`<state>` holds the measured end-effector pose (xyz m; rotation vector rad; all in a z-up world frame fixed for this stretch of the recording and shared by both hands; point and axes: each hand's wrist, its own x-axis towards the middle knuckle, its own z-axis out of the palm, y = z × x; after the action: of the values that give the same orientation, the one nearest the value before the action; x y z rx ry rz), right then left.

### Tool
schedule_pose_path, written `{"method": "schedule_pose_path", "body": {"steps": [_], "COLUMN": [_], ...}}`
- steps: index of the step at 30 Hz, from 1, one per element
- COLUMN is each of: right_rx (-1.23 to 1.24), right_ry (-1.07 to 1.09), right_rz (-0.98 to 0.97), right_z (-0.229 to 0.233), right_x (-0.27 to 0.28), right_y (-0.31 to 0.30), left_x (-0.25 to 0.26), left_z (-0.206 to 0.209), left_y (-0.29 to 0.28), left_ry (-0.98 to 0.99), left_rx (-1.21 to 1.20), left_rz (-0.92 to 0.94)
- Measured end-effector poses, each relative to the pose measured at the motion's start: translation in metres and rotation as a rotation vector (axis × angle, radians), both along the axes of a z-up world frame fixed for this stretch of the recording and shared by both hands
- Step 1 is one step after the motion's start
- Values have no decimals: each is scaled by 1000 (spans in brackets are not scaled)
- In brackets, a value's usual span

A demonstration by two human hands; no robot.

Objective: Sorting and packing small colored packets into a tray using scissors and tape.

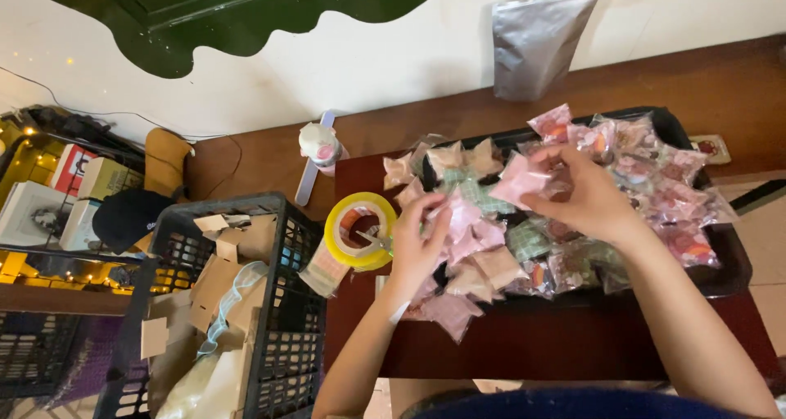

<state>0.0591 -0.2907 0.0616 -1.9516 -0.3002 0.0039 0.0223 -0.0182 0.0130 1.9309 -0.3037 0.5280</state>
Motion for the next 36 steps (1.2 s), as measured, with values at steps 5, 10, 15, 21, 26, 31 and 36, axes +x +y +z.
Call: {"method": "schedule_pose_path", "body": {"steps": [5,10,15,21,26,31,36], "right_rx": [121,129,166,209,179,145,-261], "right_ry": [58,25,69,45,97,64,-318], "right_rz": [76,105,115,214,261,295,-113], "right_z": [-10,-10,-18,-30,-33,-24,-19], "right_x": [-10,-16,-13,-9,-12,-13,6], "right_y": [-4,1,11,24,34,34,1], "left_x": [30,46,26,3,-10,-6,8], "left_z": [3,-11,3,3,-2,-20,-11], "left_y": [-35,-47,-29,9,4,11,47], "left_ry": [177,17,-166,-27,164,174,80], "left_rx": [101,446,550,172,23,16,50], "left_rz": [-90,-111,-31,-261,-346,-281,61]}}
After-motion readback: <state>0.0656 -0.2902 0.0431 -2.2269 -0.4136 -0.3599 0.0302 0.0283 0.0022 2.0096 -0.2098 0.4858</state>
